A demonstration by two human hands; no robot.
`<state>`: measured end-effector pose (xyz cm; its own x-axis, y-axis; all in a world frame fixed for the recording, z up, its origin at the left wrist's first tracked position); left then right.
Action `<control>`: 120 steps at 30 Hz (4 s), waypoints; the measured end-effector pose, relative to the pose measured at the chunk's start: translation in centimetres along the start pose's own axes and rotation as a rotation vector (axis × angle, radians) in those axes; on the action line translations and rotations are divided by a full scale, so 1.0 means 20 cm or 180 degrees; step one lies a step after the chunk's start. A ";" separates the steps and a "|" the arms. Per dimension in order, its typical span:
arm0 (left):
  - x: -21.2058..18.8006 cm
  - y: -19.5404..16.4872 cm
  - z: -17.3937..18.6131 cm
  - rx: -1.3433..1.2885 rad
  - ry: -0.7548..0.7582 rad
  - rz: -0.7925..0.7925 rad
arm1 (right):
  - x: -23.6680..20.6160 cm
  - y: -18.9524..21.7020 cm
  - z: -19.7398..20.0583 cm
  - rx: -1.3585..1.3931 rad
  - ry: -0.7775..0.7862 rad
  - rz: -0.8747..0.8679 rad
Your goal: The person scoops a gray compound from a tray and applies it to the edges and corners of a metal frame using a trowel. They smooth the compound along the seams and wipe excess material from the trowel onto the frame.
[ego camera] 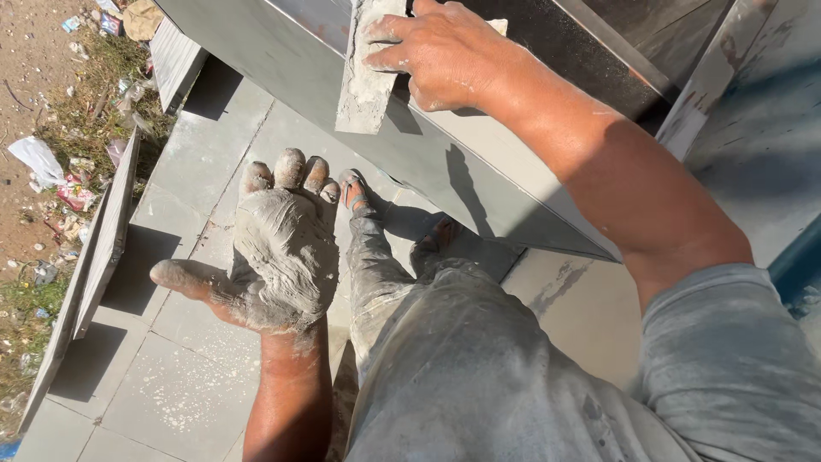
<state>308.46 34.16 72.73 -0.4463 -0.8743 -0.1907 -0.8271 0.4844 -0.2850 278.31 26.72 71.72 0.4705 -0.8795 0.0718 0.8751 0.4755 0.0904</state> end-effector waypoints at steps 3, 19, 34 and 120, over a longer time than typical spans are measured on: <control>-0.04 -0.02 0.09 0.0010 -0.0041 -0.0072 | -0.26 0.02 0.02 0.0368 0.0649 -0.0245; 0.43 0.36 -0.25 -0.0562 0.0695 0.0867 | -1.87 0.47 0.32 -0.0076 0.3398 -0.2685; 0.52 0.45 -0.22 0.0054 0.0438 0.1418 | -2.18 -0.05 0.25 0.2800 0.0205 -0.5901; 1.73 -2.41 1.16 0.0751 -0.1217 0.0057 | 2.20 0.07 0.18 0.1024 -0.0022 -0.1211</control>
<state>340.92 -18.73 58.05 -0.2647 -0.8131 -0.5184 -0.7002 0.5318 -0.4765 299.90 -11.20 78.57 0.1229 -0.9922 -0.0192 0.9046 0.1041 0.4133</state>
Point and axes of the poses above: each hand's wrist, its own x-axis towards the middle knuckle, its own z-axis out of the back of the hand, y = z × x, the point moved 2 cm from there along x, towards the middle knuckle, and after that the axes turned 4 degrees about z, right-handed, at the moved point
